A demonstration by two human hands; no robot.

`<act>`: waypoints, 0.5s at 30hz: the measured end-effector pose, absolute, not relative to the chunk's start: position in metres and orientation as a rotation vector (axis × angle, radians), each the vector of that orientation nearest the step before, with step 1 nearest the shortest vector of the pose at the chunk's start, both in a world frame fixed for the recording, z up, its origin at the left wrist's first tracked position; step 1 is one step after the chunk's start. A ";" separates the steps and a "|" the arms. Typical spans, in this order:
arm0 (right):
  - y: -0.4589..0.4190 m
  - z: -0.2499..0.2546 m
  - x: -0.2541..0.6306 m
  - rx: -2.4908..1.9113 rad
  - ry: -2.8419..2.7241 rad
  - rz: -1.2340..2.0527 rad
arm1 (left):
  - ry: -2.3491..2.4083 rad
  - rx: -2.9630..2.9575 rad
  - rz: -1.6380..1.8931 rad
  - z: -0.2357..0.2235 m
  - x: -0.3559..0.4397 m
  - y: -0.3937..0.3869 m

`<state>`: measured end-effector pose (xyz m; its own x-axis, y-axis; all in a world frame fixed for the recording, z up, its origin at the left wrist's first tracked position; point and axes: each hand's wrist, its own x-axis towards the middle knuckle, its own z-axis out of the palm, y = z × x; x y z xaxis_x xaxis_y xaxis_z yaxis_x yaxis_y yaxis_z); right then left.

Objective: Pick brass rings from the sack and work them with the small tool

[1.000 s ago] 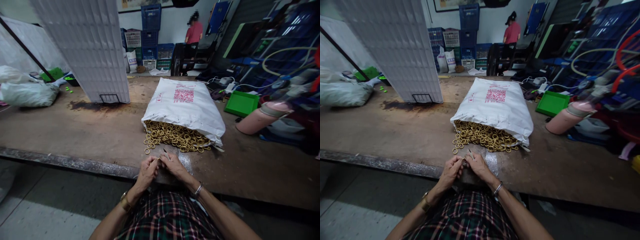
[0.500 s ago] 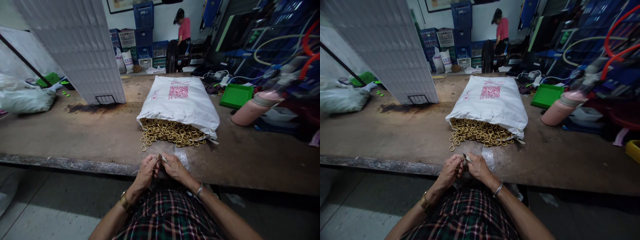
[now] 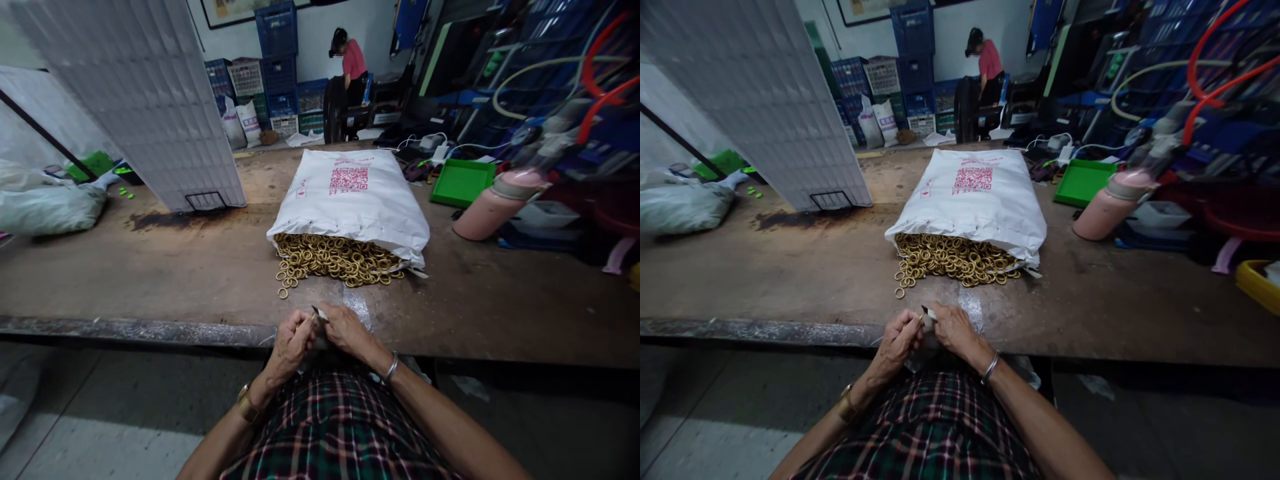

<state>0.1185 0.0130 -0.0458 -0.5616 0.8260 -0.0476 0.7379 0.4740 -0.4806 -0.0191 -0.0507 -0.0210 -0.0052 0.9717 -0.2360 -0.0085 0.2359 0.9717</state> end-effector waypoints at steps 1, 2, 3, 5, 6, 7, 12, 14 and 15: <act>0.015 -0.047 0.120 -1.412 -2.525 0.646 | 1.271 1.022 1.002 -0.017 -0.019 -0.055; 0.018 -0.048 0.122 -1.462 -2.515 0.610 | 1.231 1.013 0.953 -0.013 -0.020 -0.060; 0.020 -0.049 0.124 -1.508 -2.499 0.573 | 1.195 0.995 0.893 -0.011 -0.021 -0.065; 0.026 -0.051 0.129 -1.569 -2.449 0.511 | 1.163 0.929 0.763 -0.012 -0.027 -0.075; 0.028 -0.052 0.132 -1.585 -2.415 0.498 | 1.170 0.882 0.705 -0.016 -0.032 -0.080; 0.029 -0.053 0.135 -1.604 -2.374 0.496 | 1.188 0.828 0.661 -0.023 -0.037 -0.084; 0.022 -0.058 0.146 -1.590 -2.252 0.533 | 1.237 0.428 0.607 -0.069 -0.052 -0.094; 0.016 -0.058 0.148 -1.533 -2.273 0.537 | 1.241 0.312 0.598 -0.086 -0.048 -0.090; 0.014 -0.057 0.149 -1.505 -2.289 0.539 | 1.241 0.290 0.612 -0.092 -0.043 -0.087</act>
<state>0.1488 0.0137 -0.0575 -0.3758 0.9233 0.0790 0.7909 0.3641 -0.4918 -0.0429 -0.0874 -0.0924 0.1918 0.5796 -0.7920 -0.2758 0.8063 0.5233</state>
